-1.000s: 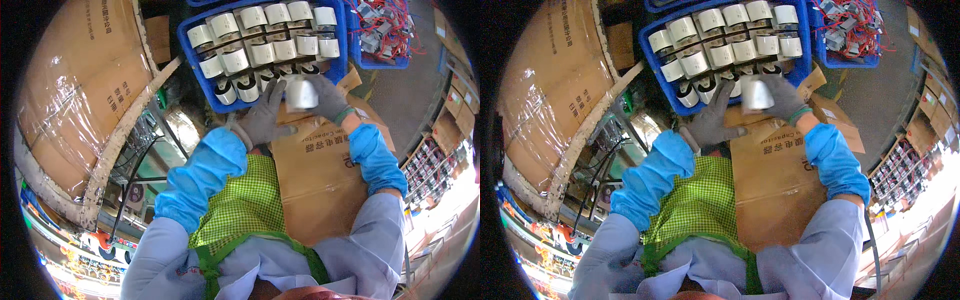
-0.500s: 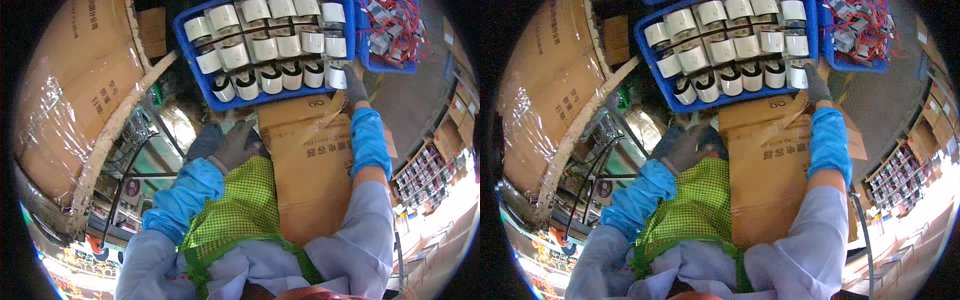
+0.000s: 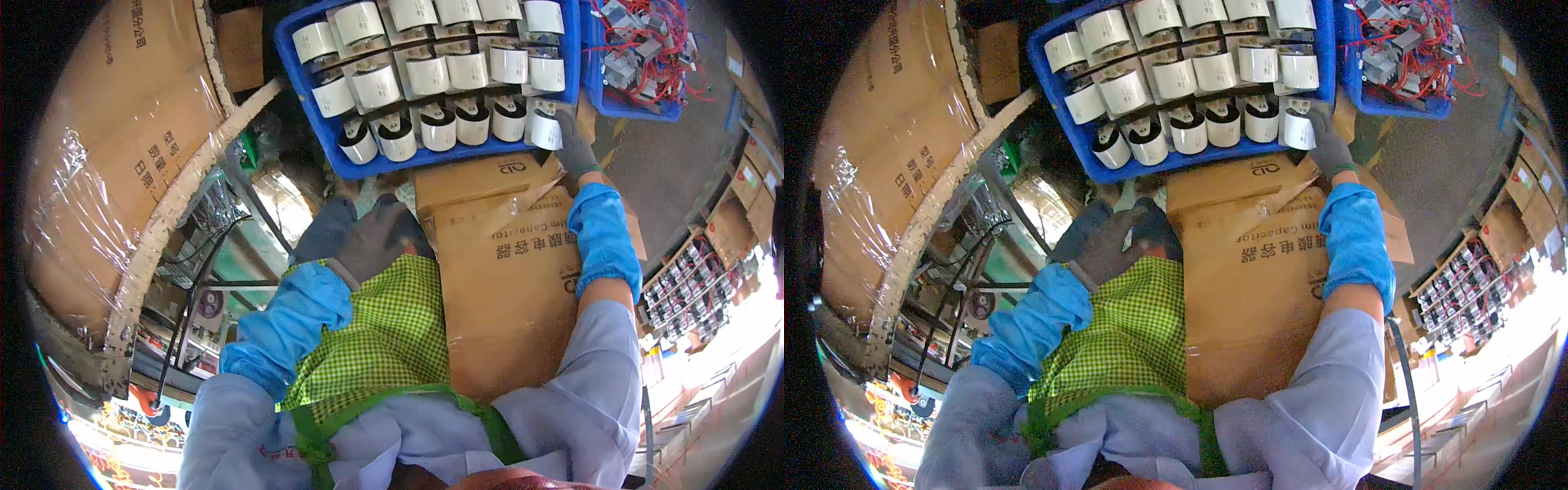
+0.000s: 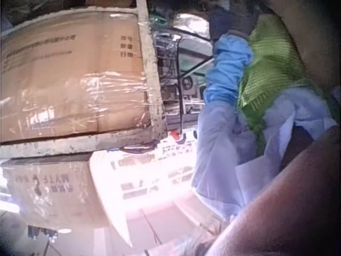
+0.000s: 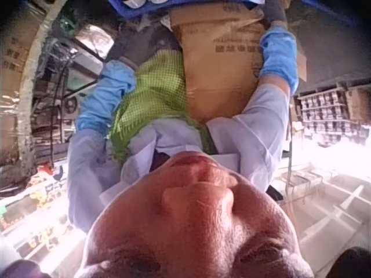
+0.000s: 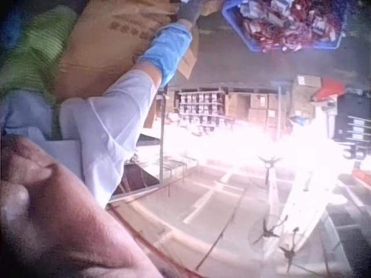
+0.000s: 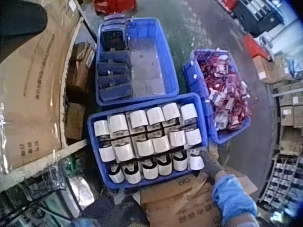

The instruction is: Assembling electronic components using a power screwdriver and wrench in a factory setting.

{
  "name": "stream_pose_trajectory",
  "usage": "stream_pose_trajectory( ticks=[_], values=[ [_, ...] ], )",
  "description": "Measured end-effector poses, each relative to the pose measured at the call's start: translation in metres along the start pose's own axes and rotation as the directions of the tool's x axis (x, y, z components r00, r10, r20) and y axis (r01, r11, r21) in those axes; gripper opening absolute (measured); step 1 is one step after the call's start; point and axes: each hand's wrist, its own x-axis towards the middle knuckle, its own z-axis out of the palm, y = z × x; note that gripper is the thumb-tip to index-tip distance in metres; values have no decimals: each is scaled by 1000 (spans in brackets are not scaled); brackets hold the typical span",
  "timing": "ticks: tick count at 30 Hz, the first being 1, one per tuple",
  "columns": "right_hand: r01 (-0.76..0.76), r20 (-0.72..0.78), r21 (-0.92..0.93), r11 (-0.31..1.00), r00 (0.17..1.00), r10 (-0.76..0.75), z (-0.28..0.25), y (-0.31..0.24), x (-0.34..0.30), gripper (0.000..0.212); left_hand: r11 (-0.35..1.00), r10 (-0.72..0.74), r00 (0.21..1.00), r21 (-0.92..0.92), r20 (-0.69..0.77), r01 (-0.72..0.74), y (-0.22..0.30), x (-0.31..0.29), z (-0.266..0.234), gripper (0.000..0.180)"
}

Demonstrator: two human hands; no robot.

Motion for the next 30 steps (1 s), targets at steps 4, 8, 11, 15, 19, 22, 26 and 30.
stream_pose_trajectory(
  ticks=[4,8,11,15,19,22,26,30],
  values=[
    [126,16,-98,987,992,-125,6,9,-1,70,999,40,999,-6,13,-40,0,11,-4,57],
    [0,53,-247,969,999,13,0,30,4,80,997,70,997,-8,-23,-70,1,8,5,56],
    [-100,135,-273,957,981,141,-11,-12,25,94,999,38,998,-35,-49,-40,-3,7,9,55],
    [-121,222,-533,837,935,277,-19,-62,23,86,997,64,998,-32,-16,-65,3,8,4,55],
    [-36,-73,-655,755,997,-16,29,-34,13,70,993,42,999,-113,-6,-43,3,17,11,54],
    [-32,-6,-615,788,999,36,14,-74,14,54,992,16,1000,-127,8,-15,13,10,7,55],
    [-22,-24,-736,677,1000,6,29,-68,27,52,996,27,1000,-83,9,-26,5,10,18,55],
    [-33,39,-586,809,997,69,-9,-50,10,59,985,115,993,-130,-6,-114,7,6,9,55]
  ],
)
